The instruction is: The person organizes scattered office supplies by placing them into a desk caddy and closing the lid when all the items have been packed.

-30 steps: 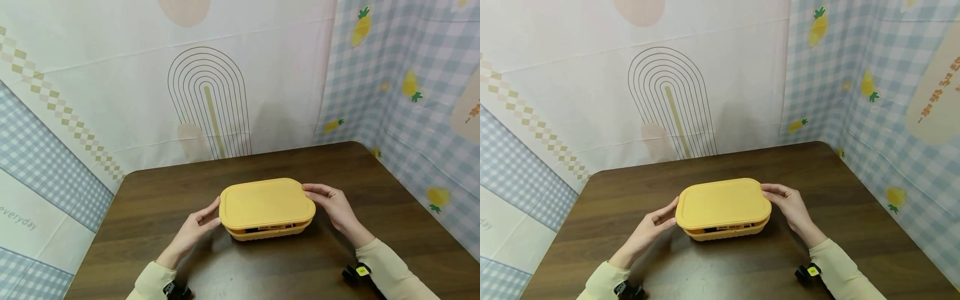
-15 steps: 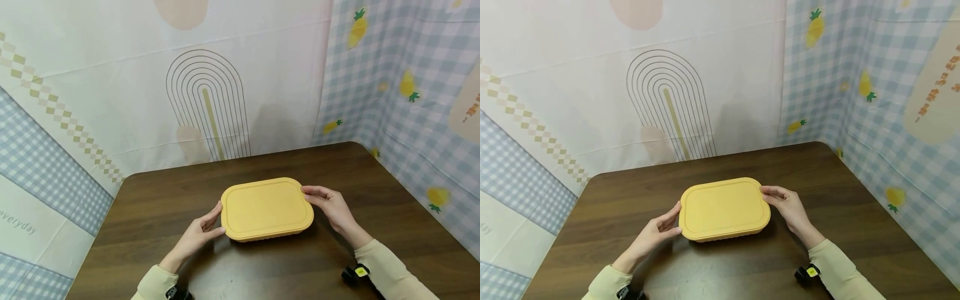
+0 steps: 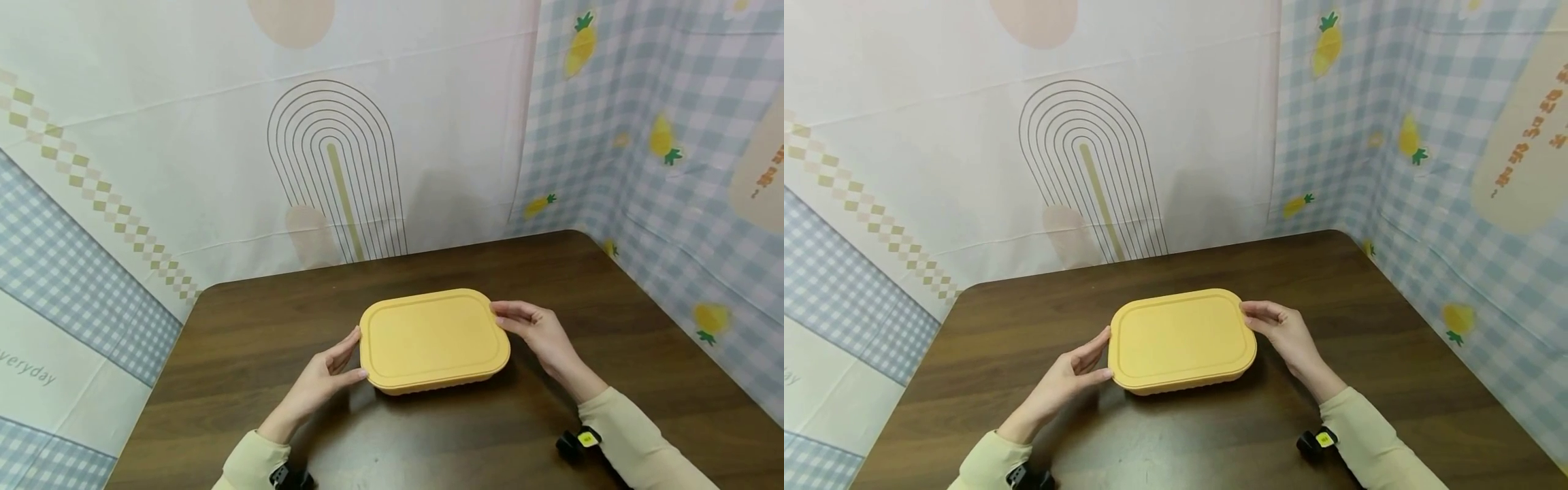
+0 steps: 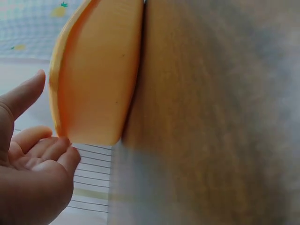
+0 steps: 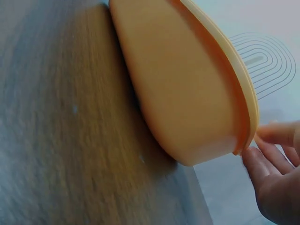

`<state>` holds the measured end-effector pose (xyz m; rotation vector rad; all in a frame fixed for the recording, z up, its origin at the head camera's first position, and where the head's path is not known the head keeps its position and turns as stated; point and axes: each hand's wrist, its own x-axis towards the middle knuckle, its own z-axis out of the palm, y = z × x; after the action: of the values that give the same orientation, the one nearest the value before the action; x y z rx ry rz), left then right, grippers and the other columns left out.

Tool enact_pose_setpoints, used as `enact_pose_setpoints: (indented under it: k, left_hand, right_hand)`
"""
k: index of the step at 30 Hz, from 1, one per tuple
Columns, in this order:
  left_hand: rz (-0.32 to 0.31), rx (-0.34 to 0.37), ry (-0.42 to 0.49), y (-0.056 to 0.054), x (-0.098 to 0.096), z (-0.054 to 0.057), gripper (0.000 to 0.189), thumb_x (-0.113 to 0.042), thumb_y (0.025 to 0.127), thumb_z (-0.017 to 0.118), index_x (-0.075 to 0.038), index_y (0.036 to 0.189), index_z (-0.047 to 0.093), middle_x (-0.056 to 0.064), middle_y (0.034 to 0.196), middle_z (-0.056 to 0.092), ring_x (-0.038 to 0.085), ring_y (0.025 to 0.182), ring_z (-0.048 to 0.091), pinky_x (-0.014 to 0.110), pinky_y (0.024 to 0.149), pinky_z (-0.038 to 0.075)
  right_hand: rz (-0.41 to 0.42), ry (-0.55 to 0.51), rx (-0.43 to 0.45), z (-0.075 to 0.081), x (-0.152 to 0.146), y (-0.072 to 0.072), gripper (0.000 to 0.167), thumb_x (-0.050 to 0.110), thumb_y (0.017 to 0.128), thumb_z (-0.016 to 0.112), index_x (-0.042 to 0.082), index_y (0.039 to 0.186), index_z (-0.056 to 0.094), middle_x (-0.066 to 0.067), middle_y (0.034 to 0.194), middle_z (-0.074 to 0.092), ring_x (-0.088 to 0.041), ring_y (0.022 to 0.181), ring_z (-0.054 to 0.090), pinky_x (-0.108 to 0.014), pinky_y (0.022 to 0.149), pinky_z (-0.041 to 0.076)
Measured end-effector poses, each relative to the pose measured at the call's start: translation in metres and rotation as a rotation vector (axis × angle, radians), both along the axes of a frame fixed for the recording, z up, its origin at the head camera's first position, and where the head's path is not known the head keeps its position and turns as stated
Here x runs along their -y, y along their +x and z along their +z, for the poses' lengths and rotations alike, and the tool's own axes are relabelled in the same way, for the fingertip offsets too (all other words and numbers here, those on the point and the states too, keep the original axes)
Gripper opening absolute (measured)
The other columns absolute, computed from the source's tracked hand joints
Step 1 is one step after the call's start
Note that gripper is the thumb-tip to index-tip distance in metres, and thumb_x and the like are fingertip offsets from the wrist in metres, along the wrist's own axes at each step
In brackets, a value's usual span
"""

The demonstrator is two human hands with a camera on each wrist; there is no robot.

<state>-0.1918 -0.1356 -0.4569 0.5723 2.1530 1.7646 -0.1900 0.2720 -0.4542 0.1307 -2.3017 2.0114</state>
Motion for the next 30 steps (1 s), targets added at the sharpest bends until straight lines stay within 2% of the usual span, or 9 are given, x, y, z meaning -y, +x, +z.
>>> enact_pose_setpoints:
  k: [4, 8, 11, 15, 22, 30]
  left_hand:
    - [0.023, 0.008, -0.027, -0.005, -0.002, 0.002, 0.085, -0.014, 0.09, 0.078, -0.005, 0.158, 0.028, 0.008, 0.163, 0.027, 0.023, 0.149, 0.026, 0.037, 0.117, 0.026]
    - [0.029, 0.026, -0.05, -0.012, -0.008, 0.001, 0.089, -0.018, 0.091, 0.078, -0.006, 0.16, 0.023, 0.011, 0.164, 0.024, 0.026, 0.149, 0.025, 0.041, 0.118, 0.024]
    - [0.021, 0.044, -0.04, -0.016, -0.012, 0.0, 0.09, -0.017, 0.091, 0.077, -0.007, 0.16, 0.02, 0.012, 0.165, 0.021, 0.025, 0.15, 0.024, 0.039, 0.118, 0.024]
    - [0.022, 0.053, -0.03, -0.02, -0.015, -0.001, 0.092, -0.013, 0.09, 0.078, -0.008, 0.161, 0.019, 0.01, 0.165, 0.02, 0.023, 0.149, 0.024, 0.038, 0.118, 0.024]
    - [0.021, 0.078, -0.025, -0.025, -0.014, 0.002, 0.093, -0.015, 0.089, 0.079, -0.008, 0.161, 0.02, 0.009, 0.165, 0.022, 0.023, 0.149, 0.025, 0.038, 0.118, 0.025]
    - [0.044, 0.1, -0.013, -0.032, -0.004, 0.001, 0.092, -0.013, 0.088, 0.08, -0.007, 0.16, 0.023, 0.011, 0.164, 0.025, 0.024, 0.147, 0.029, 0.037, 0.116, 0.028]
  right_hand:
    - [0.022, 0.062, 0.044, 0.004, -0.002, -0.001, 0.051, 0.028, 0.097, 0.07, 0.003, 0.14, 0.058, -0.017, 0.14, 0.058, -0.017, 0.124, 0.058, -0.018, 0.091, 0.049]
    - [0.067, 0.115, 0.099, 0.003, -0.006, -0.003, 0.065, 0.04, 0.1, 0.063, 0.006, 0.152, 0.043, -0.014, 0.153, 0.045, -0.028, 0.139, 0.044, -0.014, 0.095, 0.043]
    - [0.095, 0.122, 0.129, 0.001, -0.007, -0.007, 0.069, 0.041, 0.103, 0.057, 0.004, 0.157, 0.034, -0.016, 0.157, 0.038, -0.031, 0.143, 0.037, -0.017, 0.099, 0.042]
    - [0.13, 0.094, 0.164, -0.003, -0.004, -0.012, 0.067, 0.039, 0.105, 0.053, 0.004, 0.158, 0.03, -0.02, 0.159, 0.032, -0.033, 0.145, 0.033, -0.021, 0.101, 0.043]
    - [0.121, 0.076, 0.169, -0.004, 0.001, -0.017, 0.066, 0.036, 0.105, 0.055, 0.005, 0.158, 0.032, -0.023, 0.158, 0.033, -0.033, 0.142, 0.037, -0.02, 0.097, 0.045]
    - [0.111, 0.066, 0.188, -0.004, 0.011, -0.023, 0.066, 0.038, 0.104, 0.057, 0.006, 0.157, 0.035, -0.023, 0.153, 0.041, -0.032, 0.133, 0.049, -0.028, 0.092, 0.052]
